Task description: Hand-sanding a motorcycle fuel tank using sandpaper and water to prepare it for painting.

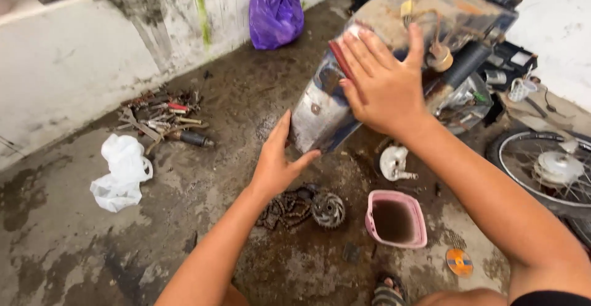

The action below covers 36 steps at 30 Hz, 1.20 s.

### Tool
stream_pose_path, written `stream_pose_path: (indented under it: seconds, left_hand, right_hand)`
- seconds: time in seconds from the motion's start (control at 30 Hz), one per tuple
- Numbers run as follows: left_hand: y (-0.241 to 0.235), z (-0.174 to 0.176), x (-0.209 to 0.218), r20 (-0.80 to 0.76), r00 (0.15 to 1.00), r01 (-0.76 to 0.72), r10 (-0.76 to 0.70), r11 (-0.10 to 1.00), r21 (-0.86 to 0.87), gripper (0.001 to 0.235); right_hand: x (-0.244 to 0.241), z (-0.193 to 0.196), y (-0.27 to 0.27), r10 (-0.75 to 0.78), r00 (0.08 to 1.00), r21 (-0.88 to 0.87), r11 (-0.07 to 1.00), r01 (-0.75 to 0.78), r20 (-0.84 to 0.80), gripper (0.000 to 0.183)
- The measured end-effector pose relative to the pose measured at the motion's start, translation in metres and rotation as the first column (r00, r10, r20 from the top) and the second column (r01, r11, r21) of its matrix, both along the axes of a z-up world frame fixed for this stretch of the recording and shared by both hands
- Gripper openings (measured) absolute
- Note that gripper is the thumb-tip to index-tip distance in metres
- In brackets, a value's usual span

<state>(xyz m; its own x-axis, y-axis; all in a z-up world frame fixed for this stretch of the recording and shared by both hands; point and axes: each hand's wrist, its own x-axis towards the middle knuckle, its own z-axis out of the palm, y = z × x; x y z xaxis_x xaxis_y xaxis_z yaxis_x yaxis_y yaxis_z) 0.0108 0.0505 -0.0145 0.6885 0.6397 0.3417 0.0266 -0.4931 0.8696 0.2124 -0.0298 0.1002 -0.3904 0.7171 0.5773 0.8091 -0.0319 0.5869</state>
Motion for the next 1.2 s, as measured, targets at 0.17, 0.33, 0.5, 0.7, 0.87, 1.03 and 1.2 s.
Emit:
stream_pose_path:
  seconds: [0.17,0.33,0.5,0.7,0.87,1.03,1.2]
  left_hand:
    - [0.002,-0.007,0.003,0.142,0.990,0.000,-0.014,0.995,0.095,0.096]
    - [0.000,-0.006,0.004,0.017,1.000,-0.024,0.024,1.000,0.008,0.099]
    - [0.001,-0.012,0.005,0.002,1.000,-0.027,0.027,0.999,0.035,0.100]
    - [-0.012,0.025,-0.007,-0.014,1.000,0.016,-0.017,0.999,-0.032,0.096]
    - [-0.010,0.026,-0.008,-0.052,0.999,0.008,-0.010,0.999,-0.041,0.097]
    - [-0.008,0.015,-0.004,0.008,1.000,0.000,0.000,1.000,0.011,0.097]
    - [-0.014,0.008,-0.003,0.036,0.999,-0.018,0.015,0.997,0.080,0.095]
  right_hand:
    - [0.000,0.010,-0.010,-0.153,0.869,-0.023,0.982,0.185,0.471,0.059]
    - [-0.020,0.013,-0.010,-0.060,0.993,-0.147,0.986,0.075,0.104,0.048]
    - [-0.007,0.042,-0.011,-0.072,0.989,-0.232,0.972,0.040,-0.131,0.047]
    - [0.039,0.014,0.006,0.261,0.961,-0.026,0.965,-0.260,0.091,0.043]
    - [0.034,0.003,0.016,0.296,0.938,0.019,0.952,-0.304,0.181,0.041]
    - [0.041,0.029,0.009,0.295,0.953,-0.001,0.955,-0.296,0.074,0.034]
    - [0.043,0.025,0.007,0.447,0.894,-0.186,0.878,-0.440,-0.002,0.028]
